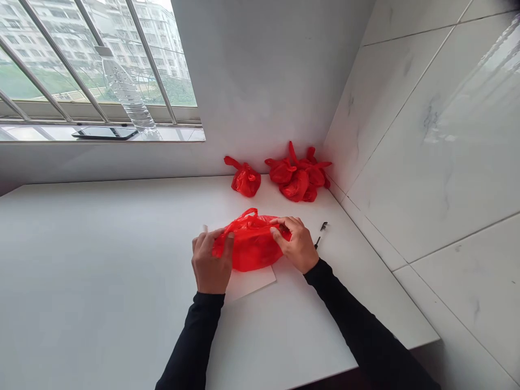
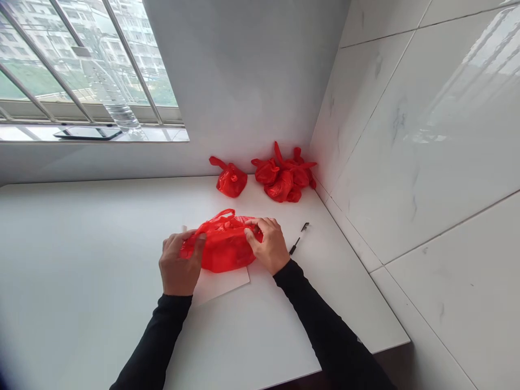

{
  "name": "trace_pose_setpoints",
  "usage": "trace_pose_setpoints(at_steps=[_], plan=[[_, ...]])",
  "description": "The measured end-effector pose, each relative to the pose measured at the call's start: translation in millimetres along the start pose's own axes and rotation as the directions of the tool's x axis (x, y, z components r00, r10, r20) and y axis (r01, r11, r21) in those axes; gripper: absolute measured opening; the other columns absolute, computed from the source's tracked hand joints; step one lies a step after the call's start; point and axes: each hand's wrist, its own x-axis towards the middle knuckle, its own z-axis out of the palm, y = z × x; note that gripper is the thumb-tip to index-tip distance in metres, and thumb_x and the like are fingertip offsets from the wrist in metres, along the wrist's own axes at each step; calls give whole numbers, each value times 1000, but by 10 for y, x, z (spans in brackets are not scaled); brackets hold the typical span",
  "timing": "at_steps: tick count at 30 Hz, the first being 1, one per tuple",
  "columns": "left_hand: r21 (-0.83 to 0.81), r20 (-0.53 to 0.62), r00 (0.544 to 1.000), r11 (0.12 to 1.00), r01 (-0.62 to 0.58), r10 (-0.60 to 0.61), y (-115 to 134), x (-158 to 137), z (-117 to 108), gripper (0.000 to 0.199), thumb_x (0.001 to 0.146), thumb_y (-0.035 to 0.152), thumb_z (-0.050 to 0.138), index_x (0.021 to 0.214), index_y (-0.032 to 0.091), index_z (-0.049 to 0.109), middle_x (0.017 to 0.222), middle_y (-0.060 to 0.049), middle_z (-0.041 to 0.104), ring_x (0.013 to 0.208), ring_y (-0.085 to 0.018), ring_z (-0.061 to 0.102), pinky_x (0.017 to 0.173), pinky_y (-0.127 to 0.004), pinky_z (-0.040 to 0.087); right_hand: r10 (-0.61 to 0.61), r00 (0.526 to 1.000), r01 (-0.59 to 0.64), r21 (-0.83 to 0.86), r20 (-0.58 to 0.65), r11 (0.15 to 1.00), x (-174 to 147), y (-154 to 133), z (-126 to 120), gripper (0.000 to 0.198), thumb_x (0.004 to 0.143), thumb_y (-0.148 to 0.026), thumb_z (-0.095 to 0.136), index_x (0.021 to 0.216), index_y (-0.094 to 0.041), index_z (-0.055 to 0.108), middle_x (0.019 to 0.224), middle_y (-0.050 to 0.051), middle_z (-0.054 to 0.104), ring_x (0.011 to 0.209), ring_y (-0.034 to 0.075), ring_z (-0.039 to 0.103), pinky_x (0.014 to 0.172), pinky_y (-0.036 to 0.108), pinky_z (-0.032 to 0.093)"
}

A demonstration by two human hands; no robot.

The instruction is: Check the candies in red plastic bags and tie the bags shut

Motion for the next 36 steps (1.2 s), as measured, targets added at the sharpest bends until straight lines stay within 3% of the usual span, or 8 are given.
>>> trace_pose_setpoints(at_steps=[7, 11, 15, 20, 26, 30, 34, 36], plan=[[-214, -144, 950, 946, 244, -278, -61, 89, -121, 17, 87, 30, 64, 101, 21, 62, 89, -3, 65, 80, -18, 61, 74, -32, 47, 27, 988, -32, -30, -153, 999, -5, 5, -62, 6, 91, -27, 52, 94, -23, 56, 103, 9, 67, 103, 27, 58, 99, 48, 47], [-414, 8, 940, 855, 313, -340, -2, 100, -122, 39, 80, 23, 57, 119, 24, 60, 84, 0, 64, 67, -15, 58, 64, -27, 47, -78, 995, 78, 15, 55, 997, -41, -113, -49, 5, 92, -30, 56, 94, -25, 57, 93, 1, 69, 89, 21, 64, 115, 48, 36], [-477, 124, 934, 805, 352, -335, 40, 107, -154, 32, 82, 30, 50, 111, 22, 61, 75, 1, 57, 64, -15, 55, 60, -27, 46, -126, 953, 112, 65, 277, 992, -50, -104, -14, 31, 102, -43, 53, 80, -25, 65, 76, -4, 71, 68, 15, 62, 111, 43, 39], [-331, 209, 942, 887, 322, -264, 48, 66, -161, 56, 65, 26, 79, 117, 24, 60, 84, 0, 59, 72, -19, 61, 68, -32, 53, -134, 926, 118, 69, 352, 991, -51, -61, -12, 15, 89, -40, 74, 89, -25, 72, 87, -3, 77, 78, 18, 67, 106, 43, 41], [-185, 163, 978, 969, 163, -133, -13, 68, -142, 43, 64, 12, 64, 106, 23, 62, 103, -4, 62, 88, -21, 61, 80, -35, 53, 93, 995, -93, 1, 46, 996, -39, 33, -67, 22, 104, -35, 41, 109, -22, 58, 70, -1, 65, 58, 18, 62, 59, 30, 48], [-129, 148, 989, 990, 47, -27, -43, 67, -135, 46, 67, 10, 60, 111, 22, 64, 103, -5, 63, 99, -24, 61, 97, -40, 50, 106, 977, -111, -19, -183, 994, 40, 68, -72, 28, 98, -29, 42, 122, -19, 51, 104, 11, 67, 96, 25, 65, 89, 43, 52], [-66, 100, 995, 998, -23, 30, -90, 55, -112, 41, 75, 12, 57, 115, 19, 65, 107, -8, 63, 103, -26, 61, 98, -44, 49, 21, 955, -7, 48, -297, 999, 3, -502, -316, 23, 93, -32, 57, 113, -22, 57, 112, 11, 63, 108, 26, 59, 104, 48, 46], [-26, 55, 998, 999, -36, 37, -123, 53, -108, 38, 80, 13, 57, 117, 18, 65, 111, -9, 62, 107, -26, 59, 100, -46, 47, -19, 997, 36, 233, -77, 972, -111, -958, -584, 9, 97, -34, 55, 100, -27, 61, 93, 4, 64, 87, 21, 63, 84, 38, 56]])
